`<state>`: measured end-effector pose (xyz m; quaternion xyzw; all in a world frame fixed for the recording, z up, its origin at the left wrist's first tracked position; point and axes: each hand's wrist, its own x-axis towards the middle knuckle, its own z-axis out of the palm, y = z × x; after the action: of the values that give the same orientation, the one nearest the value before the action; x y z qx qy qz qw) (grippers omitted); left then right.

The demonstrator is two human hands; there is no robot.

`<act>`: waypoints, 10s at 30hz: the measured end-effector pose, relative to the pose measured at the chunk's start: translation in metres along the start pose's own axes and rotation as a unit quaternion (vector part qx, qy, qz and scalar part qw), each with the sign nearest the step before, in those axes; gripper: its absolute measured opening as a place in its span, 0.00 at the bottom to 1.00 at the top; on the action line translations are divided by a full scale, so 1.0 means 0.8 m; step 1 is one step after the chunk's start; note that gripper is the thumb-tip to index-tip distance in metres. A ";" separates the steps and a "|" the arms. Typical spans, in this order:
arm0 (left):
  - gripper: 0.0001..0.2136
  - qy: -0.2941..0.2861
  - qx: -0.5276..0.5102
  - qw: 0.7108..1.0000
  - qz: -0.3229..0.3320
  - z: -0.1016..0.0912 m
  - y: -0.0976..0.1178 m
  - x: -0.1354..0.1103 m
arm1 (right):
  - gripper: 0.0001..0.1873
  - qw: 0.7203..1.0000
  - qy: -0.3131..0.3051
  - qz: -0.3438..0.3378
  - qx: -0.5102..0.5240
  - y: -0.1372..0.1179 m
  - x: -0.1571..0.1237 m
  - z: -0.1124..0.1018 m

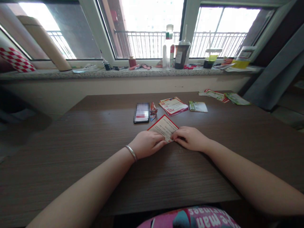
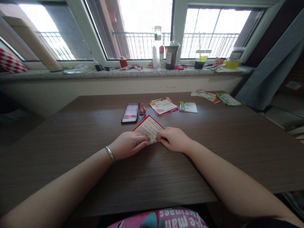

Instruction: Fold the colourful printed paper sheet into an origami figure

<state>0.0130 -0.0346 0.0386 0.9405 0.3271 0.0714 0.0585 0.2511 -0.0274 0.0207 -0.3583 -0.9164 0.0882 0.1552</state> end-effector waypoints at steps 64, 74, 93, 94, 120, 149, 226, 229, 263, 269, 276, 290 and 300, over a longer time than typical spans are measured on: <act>0.11 0.087 0.013 0.996 -0.032 0.031 -0.025 0.006 | 0.12 0.996 0.052 0.004 -0.079 0.009 0.004 0.018; 0.12 0.049 0.063 0.995 -0.058 0.028 -0.016 0.003 | 0.13 0.993 0.044 0.040 -0.102 0.002 0.003 0.017; 0.15 0.045 0.121 0.990 -0.050 0.029 -0.014 0.003 | 0.13 0.991 0.062 0.094 -0.078 0.008 0.004 0.022; 0.15 0.043 0.125 0.990 -0.050 0.029 -0.013 0.003 | 0.13 0.991 0.060 0.093 -0.076 0.009 0.005 0.023; 0.17 0.036 0.150 0.986 -0.069 0.031 0.003 0.004 | 0.12 0.990 0.050 0.078 -0.108 0.010 0.004 0.019; 0.19 0.021 0.165 0.977 -0.133 0.029 0.025 0.004 | 0.15 0.984 0.028 0.089 -0.150 -0.002 0.010 0.013; 0.23 0.027 0.079 0.996 -0.036 0.040 0.010 0.002 | 0.12 0.976 -0.068 0.155 -0.141 -0.006 -0.001 -0.022; 0.24 0.026 0.078 0.996 -0.038 0.039 0.011 0.002 | 0.12 0.974 -0.073 0.161 -0.140 -0.004 -0.001 -0.022; 0.23 0.041 0.079 0.995 -0.044 0.052 0.008 0.003 | 0.13 0.978 -0.006 0.166 -0.126 0.013 -0.007 -0.022; 0.23 0.044 0.084 0.994 -0.048 0.048 0.009 0.004 | 0.13 0.994 -0.005 0.055 -0.089 -0.004 0.002 -0.002; 0.23 0.046 0.079 0.995 -0.036 0.047 0.009 0.005 | 0.14 0.991 -0.037 0.068 -0.106 -0.011 0.004 -0.003; 0.22 0.028 0.089 0.995 -0.047 0.034 0.016 0.006 | 0.17 0.978 -0.062 0.091 -0.180 -0.034 0.010 -0.005; 0.19 -0.018 0.110 0.992 -0.057 0.012 0.010 -0.005 | 0.17 0.979 -0.059 0.089 -0.174 -0.036 0.009 -0.012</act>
<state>0.0163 -0.0438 0.0303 0.9220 0.3853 0.0144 -0.0357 0.2312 -0.0427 0.0387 -0.4544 -0.8896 -0.0385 0.0273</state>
